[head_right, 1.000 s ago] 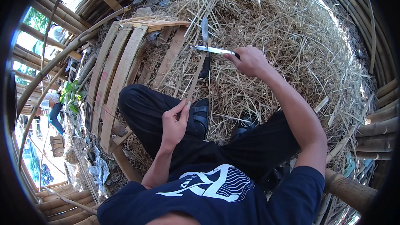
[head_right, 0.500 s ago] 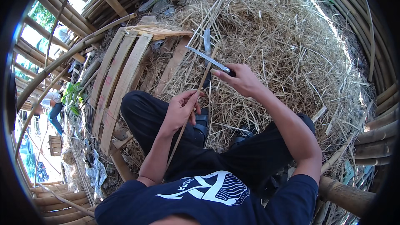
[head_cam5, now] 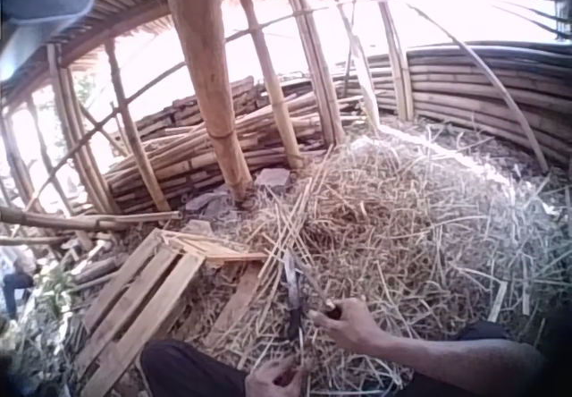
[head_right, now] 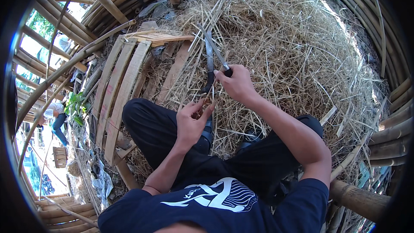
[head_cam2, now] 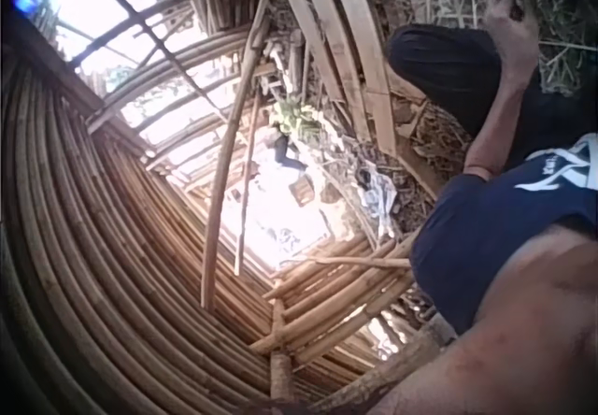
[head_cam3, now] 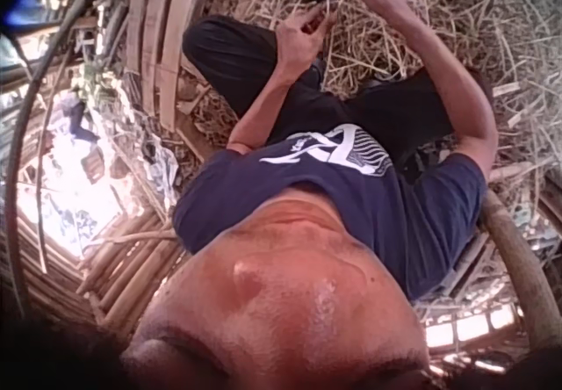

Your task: The person scrapes and shaves a bamboo strip with a knife, then puts the knife down and splits the strip by hand.

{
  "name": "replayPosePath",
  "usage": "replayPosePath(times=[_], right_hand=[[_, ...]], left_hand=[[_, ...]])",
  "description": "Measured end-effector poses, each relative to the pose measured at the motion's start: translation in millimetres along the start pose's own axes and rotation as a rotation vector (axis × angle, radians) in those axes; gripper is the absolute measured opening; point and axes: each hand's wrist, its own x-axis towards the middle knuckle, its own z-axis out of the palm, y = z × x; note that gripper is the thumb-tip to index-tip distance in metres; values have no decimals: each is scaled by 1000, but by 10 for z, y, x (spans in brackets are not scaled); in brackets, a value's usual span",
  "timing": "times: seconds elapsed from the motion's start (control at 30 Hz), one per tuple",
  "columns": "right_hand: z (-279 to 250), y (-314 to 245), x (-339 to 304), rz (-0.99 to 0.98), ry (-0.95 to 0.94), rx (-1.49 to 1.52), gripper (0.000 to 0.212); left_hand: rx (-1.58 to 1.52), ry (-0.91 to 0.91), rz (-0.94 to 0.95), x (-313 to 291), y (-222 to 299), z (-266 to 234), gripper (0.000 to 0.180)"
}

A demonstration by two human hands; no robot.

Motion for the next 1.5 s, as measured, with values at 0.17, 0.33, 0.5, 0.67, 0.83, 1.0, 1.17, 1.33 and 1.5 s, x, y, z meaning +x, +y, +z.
replayPosePath(times=[0.17,0.33,0.5,0.67,0.83,1.0,1.17,1.33,1.5], right_hand=[[-35,-1,10,9,17,-108,35],[-67,-25,-3,19,-140,62,34],[-108,-181,-101,-26,-337,82,32],[-226,-363,-180,-198,-284,-163,34],[-255,-374,-256,-366,-312,-564,37],[-236,-104,-105,-446,-184,-630,31],[-240,-96,-65,-422,-193,-684,38],[-234,-110,-45,-432,-198,-714,31],[-238,-51,32,-514,-140,-698,32]], left_hand=[[-34,25,-22,-12,66,29,29],[-274,-75,-131,127,-76,-10,29],[-587,-386,-308,423,175,-148,31],[-677,-291,-272,496,90,-190,24],[-744,-229,-197,543,-85,-143,18],[-689,-245,-247,543,-32,-109,21],[-541,-195,-144,553,-112,-62,23],[-545,-168,-144,539,-77,-55,22],[-532,-142,-127,523,-43,-85,22]])
